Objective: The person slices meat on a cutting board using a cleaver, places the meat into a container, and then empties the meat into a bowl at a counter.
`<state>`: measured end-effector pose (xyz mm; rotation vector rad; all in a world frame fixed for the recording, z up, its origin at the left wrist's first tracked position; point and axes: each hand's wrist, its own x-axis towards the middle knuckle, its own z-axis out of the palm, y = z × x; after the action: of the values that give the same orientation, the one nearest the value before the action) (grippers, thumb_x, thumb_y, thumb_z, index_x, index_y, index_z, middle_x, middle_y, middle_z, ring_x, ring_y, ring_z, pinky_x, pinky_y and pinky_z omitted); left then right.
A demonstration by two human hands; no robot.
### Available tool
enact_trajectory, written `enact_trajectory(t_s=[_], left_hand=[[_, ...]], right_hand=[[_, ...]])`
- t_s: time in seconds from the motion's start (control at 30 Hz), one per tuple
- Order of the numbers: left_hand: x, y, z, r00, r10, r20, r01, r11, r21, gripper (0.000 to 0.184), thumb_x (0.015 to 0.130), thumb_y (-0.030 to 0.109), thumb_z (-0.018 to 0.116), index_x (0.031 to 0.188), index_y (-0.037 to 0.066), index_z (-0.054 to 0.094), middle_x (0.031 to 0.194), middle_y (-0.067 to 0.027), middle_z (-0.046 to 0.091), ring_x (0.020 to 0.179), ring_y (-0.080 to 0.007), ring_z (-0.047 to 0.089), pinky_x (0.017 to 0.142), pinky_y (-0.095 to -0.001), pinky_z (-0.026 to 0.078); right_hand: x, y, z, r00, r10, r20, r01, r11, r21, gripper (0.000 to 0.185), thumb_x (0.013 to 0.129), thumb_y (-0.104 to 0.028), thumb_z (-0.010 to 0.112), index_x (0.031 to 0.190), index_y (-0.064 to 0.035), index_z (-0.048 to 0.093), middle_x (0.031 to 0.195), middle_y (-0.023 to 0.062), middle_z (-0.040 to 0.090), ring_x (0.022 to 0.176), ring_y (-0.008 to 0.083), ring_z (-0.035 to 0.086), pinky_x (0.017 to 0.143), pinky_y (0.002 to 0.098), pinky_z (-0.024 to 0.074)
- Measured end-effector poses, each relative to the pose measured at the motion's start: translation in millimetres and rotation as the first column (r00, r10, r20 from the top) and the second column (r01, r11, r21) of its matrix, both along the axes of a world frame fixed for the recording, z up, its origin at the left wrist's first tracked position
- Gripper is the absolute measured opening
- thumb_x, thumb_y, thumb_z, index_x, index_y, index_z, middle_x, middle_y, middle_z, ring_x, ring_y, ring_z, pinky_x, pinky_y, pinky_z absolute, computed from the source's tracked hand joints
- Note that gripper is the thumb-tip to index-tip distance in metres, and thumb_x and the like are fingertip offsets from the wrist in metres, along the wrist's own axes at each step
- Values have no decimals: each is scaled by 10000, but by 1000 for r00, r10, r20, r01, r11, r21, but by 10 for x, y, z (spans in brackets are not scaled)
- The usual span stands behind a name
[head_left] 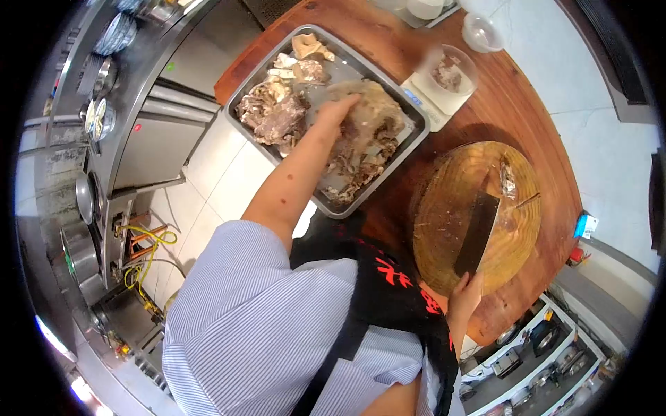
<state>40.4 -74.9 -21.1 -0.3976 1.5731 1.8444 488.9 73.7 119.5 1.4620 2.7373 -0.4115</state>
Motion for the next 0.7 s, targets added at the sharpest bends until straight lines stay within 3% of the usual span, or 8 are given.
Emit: enact_trajectory(t_s=[0.07,0.17,0.3,0.4,0.47,0.53,0.63,0.7], left_hand=[[62,86,160,998,-7,-70,8,1000,20,553,747,257,760,1166,-41,555,1085,-137,626,939,-240,621,804,-370,506],[135,252,186,964,-27,-266,-56,953,-298,630,685,277,791,1168,-41,540,1100,-148,619,968,-253,612,831,-368,492],[238,382,102,888,-19,-459,-122,954,-274,654,619,310,799,1133,-22,570,1101,-172,620,972,-283,615,855,-363,480],[326,409,17,891,12,-453,-109,976,-189,617,646,276,785,1139,-21,563,1102,-165,617,989,-265,608,855,-352,480],[297,313,91,915,-60,-399,58,998,-16,575,679,256,772,1141,-15,565,1107,-154,615,991,-246,605,848,-343,479],[347,263,132,956,33,-290,-47,998,-41,531,714,260,749,1138,-9,575,1103,-144,615,978,-233,607,833,-332,481],[247,45,68,971,-123,-203,77,972,-222,534,733,287,739,1161,13,575,1113,-155,616,970,-263,617,826,-345,487],[169,-171,471,856,-431,-285,258,834,-487,546,742,266,726,1199,25,551,1141,-172,603,1021,-296,598,860,-366,474]], right_hand=[[49,7,-68,1000,-22,20,22,1000,-4,175,933,-204,506,936,-33,466,800,266,600,718,465,586,562,517,448],[74,12,-105,999,-38,10,38,999,6,174,934,-206,503,947,-37,465,791,269,602,720,470,587,568,521,449],[72,19,-128,998,-61,-21,62,998,18,166,933,-200,504,956,-40,468,774,272,600,719,473,586,569,521,443],[28,-1,-90,996,-89,-13,89,996,-27,162,931,-193,506,958,-38,471,776,272,602,720,472,588,567,517,440],[59,1,-101,1000,-13,-2,13,999,49,166,930,-197,503,963,-38,468,760,267,604,693,471,588,562,524,447],[77,30,-108,1000,10,10,-11,999,36,171,929,-202,501,969,-41,464,750,265,604,676,472,587,561,530,452],[127,51,-165,998,-55,15,56,998,-16,186,931,-221,497,978,-46,454,744,256,609,666,476,586,560,540,459],[111,54,-194,998,-61,28,61,998,-14,192,932,-227,496,977,-46,455,744,256,608,672,479,586,560,541,459]])
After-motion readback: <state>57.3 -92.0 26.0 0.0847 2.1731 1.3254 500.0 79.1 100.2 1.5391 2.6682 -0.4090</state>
